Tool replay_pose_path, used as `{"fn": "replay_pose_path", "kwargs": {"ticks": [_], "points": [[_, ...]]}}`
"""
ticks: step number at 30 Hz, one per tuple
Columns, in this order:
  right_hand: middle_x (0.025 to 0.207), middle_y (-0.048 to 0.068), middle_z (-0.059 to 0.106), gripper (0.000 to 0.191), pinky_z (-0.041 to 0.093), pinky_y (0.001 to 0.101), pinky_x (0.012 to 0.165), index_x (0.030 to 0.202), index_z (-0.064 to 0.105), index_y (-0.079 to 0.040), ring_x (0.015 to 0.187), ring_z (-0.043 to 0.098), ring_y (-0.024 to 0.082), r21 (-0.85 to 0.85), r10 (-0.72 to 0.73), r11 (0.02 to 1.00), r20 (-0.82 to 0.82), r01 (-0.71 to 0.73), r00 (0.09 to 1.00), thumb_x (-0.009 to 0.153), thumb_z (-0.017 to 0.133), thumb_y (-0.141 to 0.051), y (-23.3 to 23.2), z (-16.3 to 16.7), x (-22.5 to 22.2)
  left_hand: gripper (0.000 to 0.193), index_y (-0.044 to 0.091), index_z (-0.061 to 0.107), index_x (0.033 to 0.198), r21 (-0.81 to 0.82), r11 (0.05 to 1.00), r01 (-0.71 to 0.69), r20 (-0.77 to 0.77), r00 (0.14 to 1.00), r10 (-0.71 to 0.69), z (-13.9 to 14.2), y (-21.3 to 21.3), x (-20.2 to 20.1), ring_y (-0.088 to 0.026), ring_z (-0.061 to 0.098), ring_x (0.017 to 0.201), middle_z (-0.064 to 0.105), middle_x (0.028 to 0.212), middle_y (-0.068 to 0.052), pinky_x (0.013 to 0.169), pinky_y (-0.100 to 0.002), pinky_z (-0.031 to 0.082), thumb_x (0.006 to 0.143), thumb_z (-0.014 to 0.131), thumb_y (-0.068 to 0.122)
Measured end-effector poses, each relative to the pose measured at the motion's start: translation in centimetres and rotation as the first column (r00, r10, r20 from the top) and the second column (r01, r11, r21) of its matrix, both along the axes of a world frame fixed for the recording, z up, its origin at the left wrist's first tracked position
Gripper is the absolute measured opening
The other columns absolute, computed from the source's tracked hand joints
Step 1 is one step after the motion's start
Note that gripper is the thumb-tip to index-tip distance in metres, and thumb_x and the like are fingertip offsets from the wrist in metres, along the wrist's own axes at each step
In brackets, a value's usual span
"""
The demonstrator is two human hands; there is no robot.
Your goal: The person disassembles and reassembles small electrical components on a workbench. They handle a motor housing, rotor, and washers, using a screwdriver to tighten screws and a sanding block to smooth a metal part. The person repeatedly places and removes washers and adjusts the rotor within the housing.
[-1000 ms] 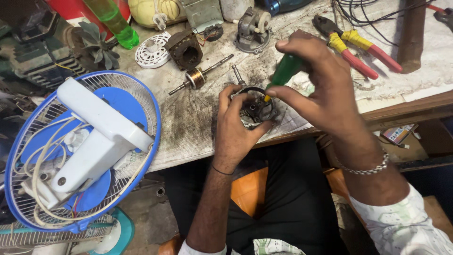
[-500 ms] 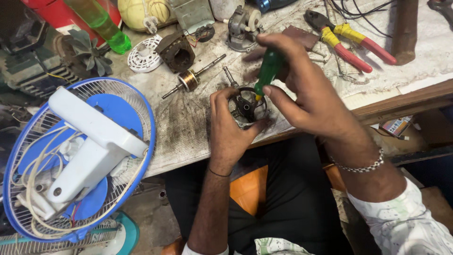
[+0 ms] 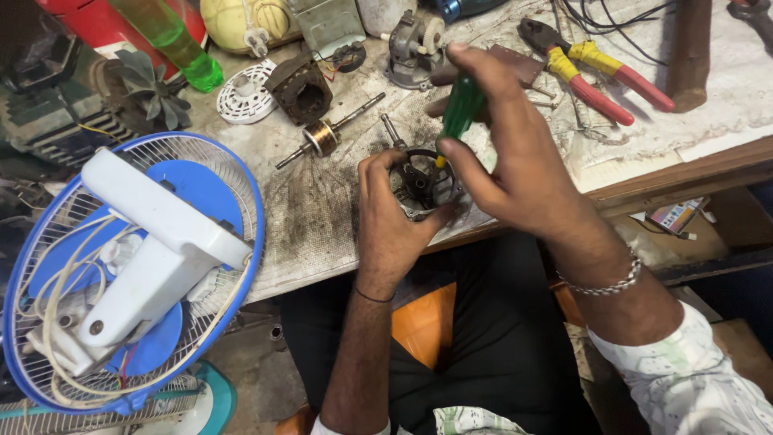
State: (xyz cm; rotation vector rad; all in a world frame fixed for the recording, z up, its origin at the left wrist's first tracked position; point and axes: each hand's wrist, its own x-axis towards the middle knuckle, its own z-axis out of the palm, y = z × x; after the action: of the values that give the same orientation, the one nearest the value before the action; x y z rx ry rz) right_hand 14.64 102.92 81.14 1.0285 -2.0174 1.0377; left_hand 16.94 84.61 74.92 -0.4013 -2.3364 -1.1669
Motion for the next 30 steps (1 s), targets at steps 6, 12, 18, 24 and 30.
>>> {"fn": "replay_pose_path", "kwargs": {"ticks": [6,12,18,24,30], "points": [[0.133,0.022,0.059,0.07,0.062,0.0371,0.093,0.149,0.032,-0.008,0.113,0.07,0.029,-0.008,-0.032,0.999,0.011,0.032,0.999,0.097,0.078,-0.004,0.2,0.0,-0.3,0.077,0.001,0.054,0.126,-0.009,1.0,0.002,0.031,1.0,-0.001,-0.1,0.0,0.0,-0.035,0.054,0.131,0.048,0.133,-0.017,0.109,-0.045,0.049,0.065,0.096,0.022],[0.134,0.019,0.056,0.061,0.064,0.0369,0.107,0.156,0.026,-0.01,0.123,0.071,0.025,-0.224,0.31,0.941,0.27,-0.254,0.911,0.109,0.06,0.01,1.0,-0.7,-0.7,0.038,0.005,0.079,0.094,-0.031,0.999,0.015,0.022,1.0,-0.014,0.1,-0.3,0.1,-0.035,0.053,0.134,0.05,0.139,-0.019,0.112,-0.044,0.048,0.063,0.096,0.019],[0.128,0.017,0.055,0.062,0.061,0.0377,0.105,0.154,0.027,-0.01,0.121,0.071,0.025,-0.236,0.292,0.943,0.249,-0.235,0.923,0.108,0.063,0.011,1.0,-1.3,-1.2,0.036,0.005,0.081,0.091,-0.031,0.999,0.014,0.086,0.996,-0.011,0.3,-0.1,-0.1,-0.034,0.055,0.133,0.049,0.141,-0.019,0.108,-0.044,0.051,0.064,0.097,0.024],[0.127,0.016,0.055,0.061,0.062,0.0374,0.105,0.155,0.027,-0.01,0.121,0.071,0.024,-0.258,0.303,0.936,0.247,-0.239,0.92,0.109,0.064,0.01,0.9,-1.4,-1.0,0.037,0.005,0.081,0.09,-0.037,0.999,0.013,0.083,0.997,-0.009,0.1,-0.3,-0.1,-0.035,0.055,0.133,0.049,0.141,-0.019,0.107,-0.045,0.052,0.064,0.097,0.025],[0.126,0.015,0.055,0.061,0.063,0.0366,0.105,0.153,0.029,-0.011,0.12,0.071,0.024,-0.256,0.321,0.932,0.251,-0.258,0.913,0.109,0.065,0.01,0.8,-1.3,-1.1,0.036,0.005,0.081,0.09,-0.022,1.0,0.019,0.043,0.999,-0.018,0.1,-0.5,-0.1,-0.034,0.055,0.133,0.051,0.141,-0.019,0.109,-0.044,0.051,0.064,0.097,0.023]]}}
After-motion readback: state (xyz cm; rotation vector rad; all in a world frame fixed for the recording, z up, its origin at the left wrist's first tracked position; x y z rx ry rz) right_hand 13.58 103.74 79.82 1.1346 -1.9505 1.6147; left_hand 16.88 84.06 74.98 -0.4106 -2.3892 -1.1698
